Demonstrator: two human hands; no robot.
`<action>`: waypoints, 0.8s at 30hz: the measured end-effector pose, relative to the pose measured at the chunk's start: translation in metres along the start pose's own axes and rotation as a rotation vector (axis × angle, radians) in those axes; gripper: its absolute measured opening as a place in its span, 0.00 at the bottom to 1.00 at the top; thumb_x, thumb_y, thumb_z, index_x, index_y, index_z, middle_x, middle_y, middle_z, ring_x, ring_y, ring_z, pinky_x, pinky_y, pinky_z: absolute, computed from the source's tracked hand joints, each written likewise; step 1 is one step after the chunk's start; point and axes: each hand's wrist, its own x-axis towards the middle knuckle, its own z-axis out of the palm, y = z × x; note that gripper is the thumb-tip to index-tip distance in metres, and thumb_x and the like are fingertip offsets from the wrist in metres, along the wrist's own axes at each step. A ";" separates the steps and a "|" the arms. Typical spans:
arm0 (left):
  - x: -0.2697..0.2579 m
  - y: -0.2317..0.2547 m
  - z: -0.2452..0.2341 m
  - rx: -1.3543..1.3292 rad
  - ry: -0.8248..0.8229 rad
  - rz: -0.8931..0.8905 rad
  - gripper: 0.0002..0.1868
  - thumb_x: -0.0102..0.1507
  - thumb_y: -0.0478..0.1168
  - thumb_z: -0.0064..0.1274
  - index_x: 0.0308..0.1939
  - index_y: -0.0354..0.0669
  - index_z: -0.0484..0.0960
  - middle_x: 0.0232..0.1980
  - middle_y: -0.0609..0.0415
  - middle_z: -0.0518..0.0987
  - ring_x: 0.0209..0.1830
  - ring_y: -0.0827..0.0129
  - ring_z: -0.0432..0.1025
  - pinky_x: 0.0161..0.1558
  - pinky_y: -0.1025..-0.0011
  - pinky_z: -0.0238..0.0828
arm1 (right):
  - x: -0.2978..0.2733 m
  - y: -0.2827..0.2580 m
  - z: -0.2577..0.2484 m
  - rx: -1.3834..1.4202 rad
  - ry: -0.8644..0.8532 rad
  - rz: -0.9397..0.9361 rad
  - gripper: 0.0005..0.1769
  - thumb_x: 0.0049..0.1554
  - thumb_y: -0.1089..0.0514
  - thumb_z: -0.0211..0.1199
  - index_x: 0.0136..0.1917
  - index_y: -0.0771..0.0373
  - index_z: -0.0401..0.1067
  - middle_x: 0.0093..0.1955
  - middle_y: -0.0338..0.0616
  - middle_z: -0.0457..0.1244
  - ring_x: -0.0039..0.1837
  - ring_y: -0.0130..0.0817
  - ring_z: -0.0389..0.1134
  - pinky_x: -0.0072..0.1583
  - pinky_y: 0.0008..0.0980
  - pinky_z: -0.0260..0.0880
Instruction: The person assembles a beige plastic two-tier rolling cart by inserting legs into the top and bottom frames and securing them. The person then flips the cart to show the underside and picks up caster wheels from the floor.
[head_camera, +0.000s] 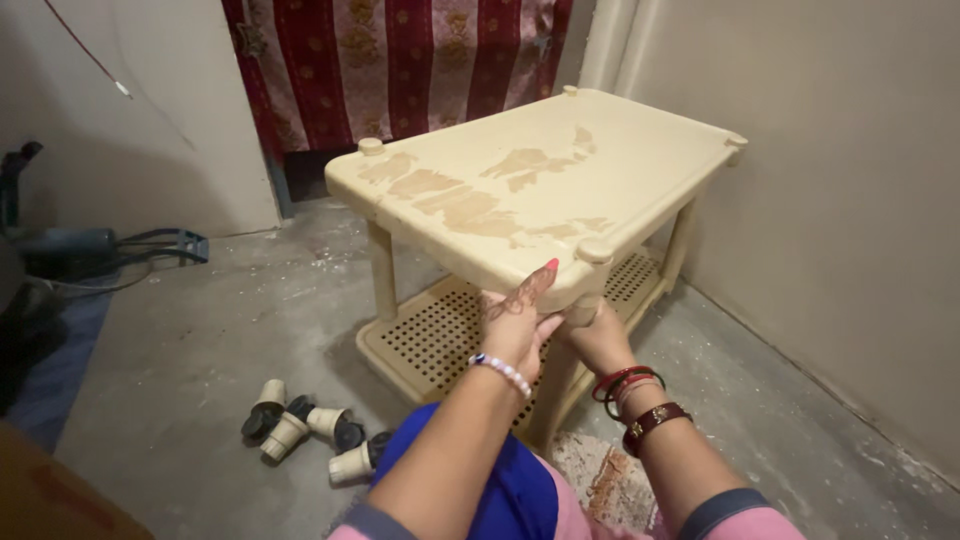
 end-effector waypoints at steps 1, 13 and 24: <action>0.000 -0.002 0.004 -0.002 0.024 0.009 0.32 0.50 0.40 0.69 0.56 0.48 0.74 0.54 0.51 0.81 0.53 0.57 0.77 0.52 0.45 0.73 | -0.002 0.002 -0.002 0.026 -0.017 0.036 0.10 0.45 0.69 0.63 0.43 0.67 0.77 0.39 0.40 0.71 0.42 0.27 0.71 0.44 0.29 0.72; 0.006 0.005 -0.009 0.121 0.058 0.078 0.24 0.51 0.41 0.68 0.49 0.44 0.77 0.51 0.48 0.83 0.48 0.58 0.80 0.40 0.62 0.83 | 0.006 -0.013 -0.003 -0.105 -0.117 -0.018 0.13 0.47 0.57 0.70 0.46 0.64 0.79 0.40 0.42 0.73 0.42 0.27 0.72 0.46 0.30 0.73; 0.042 0.069 -0.071 0.362 0.032 0.105 0.36 0.54 0.50 0.63 0.61 0.32 0.77 0.56 0.41 0.83 0.49 0.54 0.81 0.46 0.61 0.81 | 0.036 -0.055 0.027 0.162 -0.520 0.095 0.23 0.43 0.63 0.72 0.54 0.66 0.77 0.47 0.41 0.74 0.50 0.29 0.74 0.54 0.33 0.76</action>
